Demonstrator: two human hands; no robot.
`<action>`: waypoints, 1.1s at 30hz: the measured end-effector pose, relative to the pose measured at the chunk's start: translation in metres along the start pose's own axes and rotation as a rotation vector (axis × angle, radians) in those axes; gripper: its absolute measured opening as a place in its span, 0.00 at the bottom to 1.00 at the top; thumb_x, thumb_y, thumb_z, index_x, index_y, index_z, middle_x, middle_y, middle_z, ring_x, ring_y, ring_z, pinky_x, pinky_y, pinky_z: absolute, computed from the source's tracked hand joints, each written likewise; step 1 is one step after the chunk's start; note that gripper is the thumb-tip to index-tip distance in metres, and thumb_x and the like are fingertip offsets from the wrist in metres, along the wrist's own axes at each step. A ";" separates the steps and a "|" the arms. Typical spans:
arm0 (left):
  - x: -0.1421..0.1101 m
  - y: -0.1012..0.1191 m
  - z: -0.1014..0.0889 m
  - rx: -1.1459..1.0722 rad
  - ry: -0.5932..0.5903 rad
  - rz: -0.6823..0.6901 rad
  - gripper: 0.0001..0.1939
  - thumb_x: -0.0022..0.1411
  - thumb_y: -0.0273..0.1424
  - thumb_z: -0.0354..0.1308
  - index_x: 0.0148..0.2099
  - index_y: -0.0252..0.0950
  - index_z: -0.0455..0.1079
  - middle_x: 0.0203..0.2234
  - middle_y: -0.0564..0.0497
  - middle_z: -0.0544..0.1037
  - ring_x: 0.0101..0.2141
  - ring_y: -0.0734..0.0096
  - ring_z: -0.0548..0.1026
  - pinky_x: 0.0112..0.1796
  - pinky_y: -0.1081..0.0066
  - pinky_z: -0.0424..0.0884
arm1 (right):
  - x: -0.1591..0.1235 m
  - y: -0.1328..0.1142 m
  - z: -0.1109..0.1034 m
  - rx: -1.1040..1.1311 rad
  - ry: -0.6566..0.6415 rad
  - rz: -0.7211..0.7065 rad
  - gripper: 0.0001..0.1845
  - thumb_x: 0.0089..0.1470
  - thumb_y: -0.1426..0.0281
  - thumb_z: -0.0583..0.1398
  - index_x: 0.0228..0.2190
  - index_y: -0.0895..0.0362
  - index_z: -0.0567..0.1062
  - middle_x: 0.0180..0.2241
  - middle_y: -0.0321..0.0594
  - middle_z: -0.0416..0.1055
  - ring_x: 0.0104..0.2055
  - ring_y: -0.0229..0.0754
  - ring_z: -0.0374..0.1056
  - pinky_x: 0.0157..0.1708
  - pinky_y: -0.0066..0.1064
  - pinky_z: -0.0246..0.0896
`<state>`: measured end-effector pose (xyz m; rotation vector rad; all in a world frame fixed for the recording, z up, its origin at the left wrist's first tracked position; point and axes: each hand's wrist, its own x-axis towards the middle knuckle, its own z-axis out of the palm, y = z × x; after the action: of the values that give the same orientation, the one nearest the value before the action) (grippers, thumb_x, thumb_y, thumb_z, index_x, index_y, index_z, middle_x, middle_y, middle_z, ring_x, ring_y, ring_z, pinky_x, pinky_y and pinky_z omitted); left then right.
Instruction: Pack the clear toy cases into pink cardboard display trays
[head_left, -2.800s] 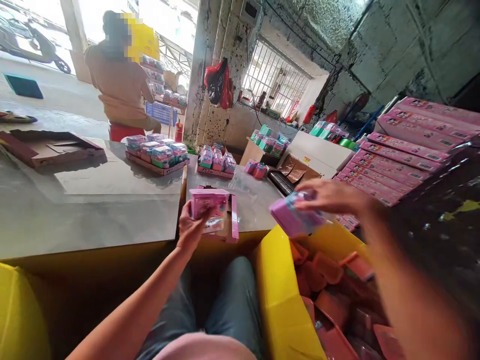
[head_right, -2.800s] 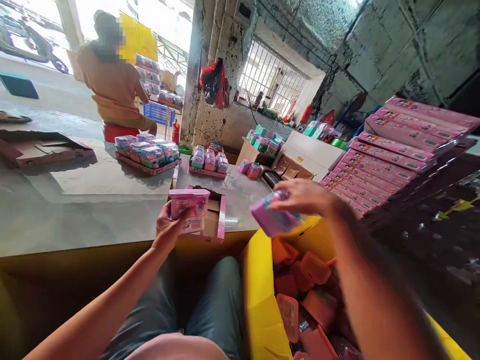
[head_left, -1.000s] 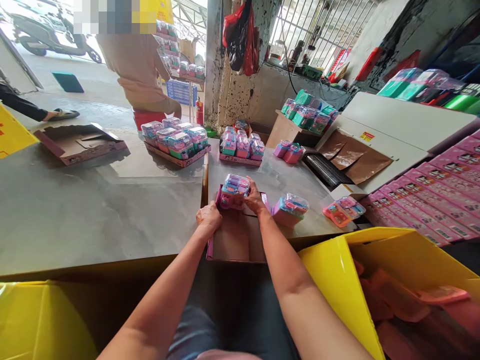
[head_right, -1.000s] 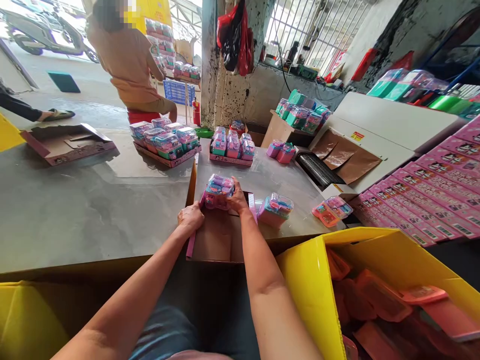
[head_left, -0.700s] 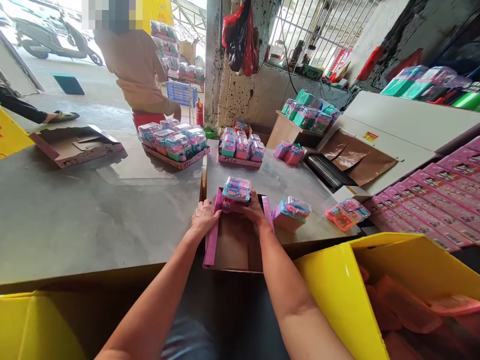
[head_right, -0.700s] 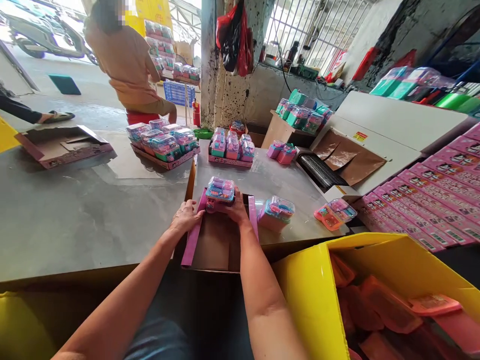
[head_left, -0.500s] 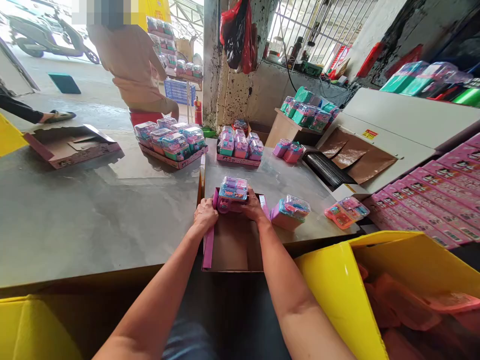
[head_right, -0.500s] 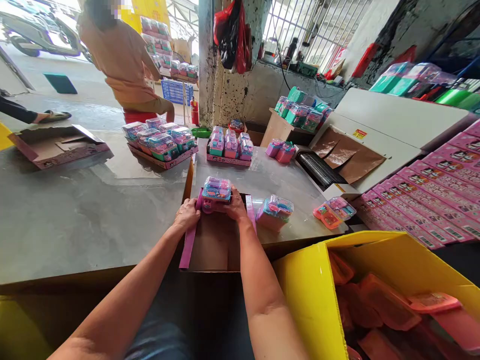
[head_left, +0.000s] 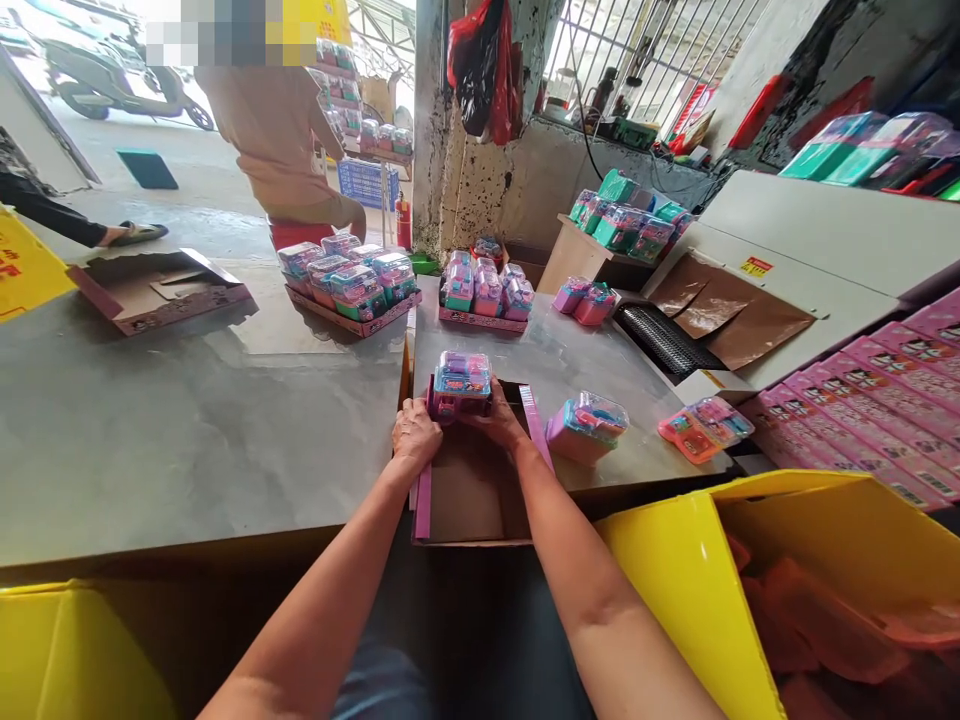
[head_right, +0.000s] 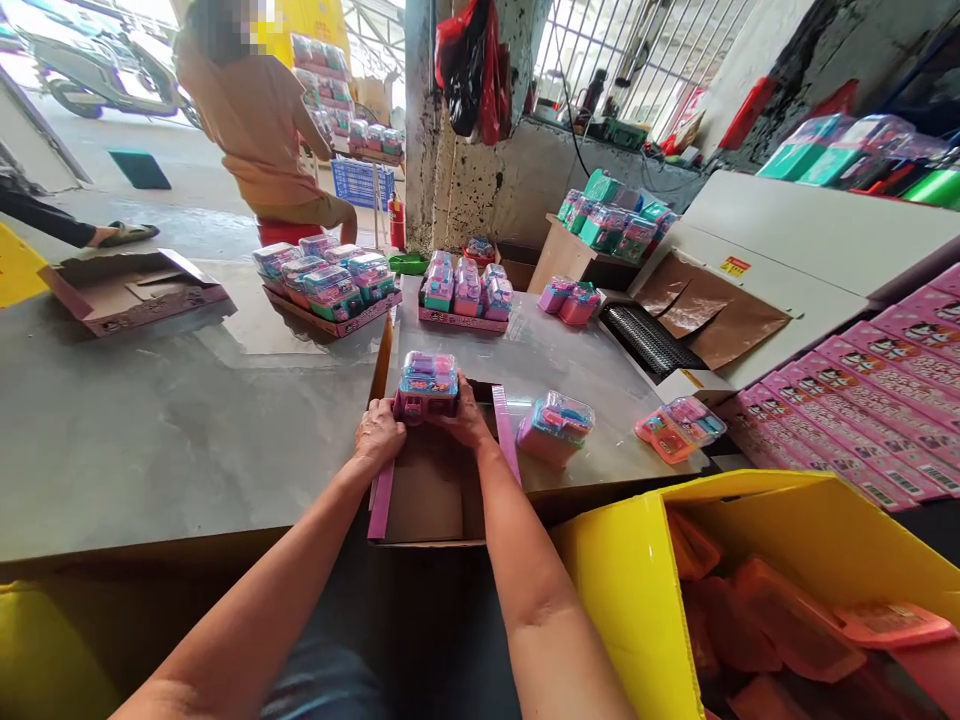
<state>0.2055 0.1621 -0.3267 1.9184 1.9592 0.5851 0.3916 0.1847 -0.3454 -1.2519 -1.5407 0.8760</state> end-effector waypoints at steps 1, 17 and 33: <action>-0.001 0.000 0.001 0.000 0.002 -0.002 0.23 0.60 0.26 0.50 0.57 0.28 0.65 0.53 0.34 0.70 0.53 0.49 0.71 0.52 0.60 0.67 | -0.001 0.003 -0.002 -0.034 0.004 -0.013 0.59 0.35 0.59 0.75 0.65 0.51 0.56 0.59 0.46 0.61 0.63 0.50 0.58 0.65 0.45 0.54; -0.012 -0.006 -0.006 -0.351 0.185 0.368 0.27 0.54 0.39 0.66 0.55 0.37 0.68 0.59 0.41 0.67 0.62 0.52 0.60 0.64 0.59 0.56 | -0.021 -0.048 -0.035 -0.197 -0.069 0.148 0.34 0.35 0.56 0.74 0.44 0.55 0.74 0.45 0.40 0.69 0.45 0.45 0.67 0.48 0.39 0.68; -0.037 0.021 -0.023 -1.180 -0.081 0.388 0.41 0.57 0.40 0.67 0.67 0.38 0.55 0.51 0.44 0.74 0.48 0.62 0.76 0.49 0.65 0.73 | -0.059 -0.080 -0.034 0.300 -0.125 0.237 0.35 0.37 0.57 0.75 0.48 0.53 0.75 0.44 0.41 0.77 0.49 0.50 0.72 0.47 0.40 0.71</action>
<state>0.2130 0.1236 -0.2976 1.4240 0.7676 1.3381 0.4021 0.1086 -0.2741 -1.1906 -1.3112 1.3094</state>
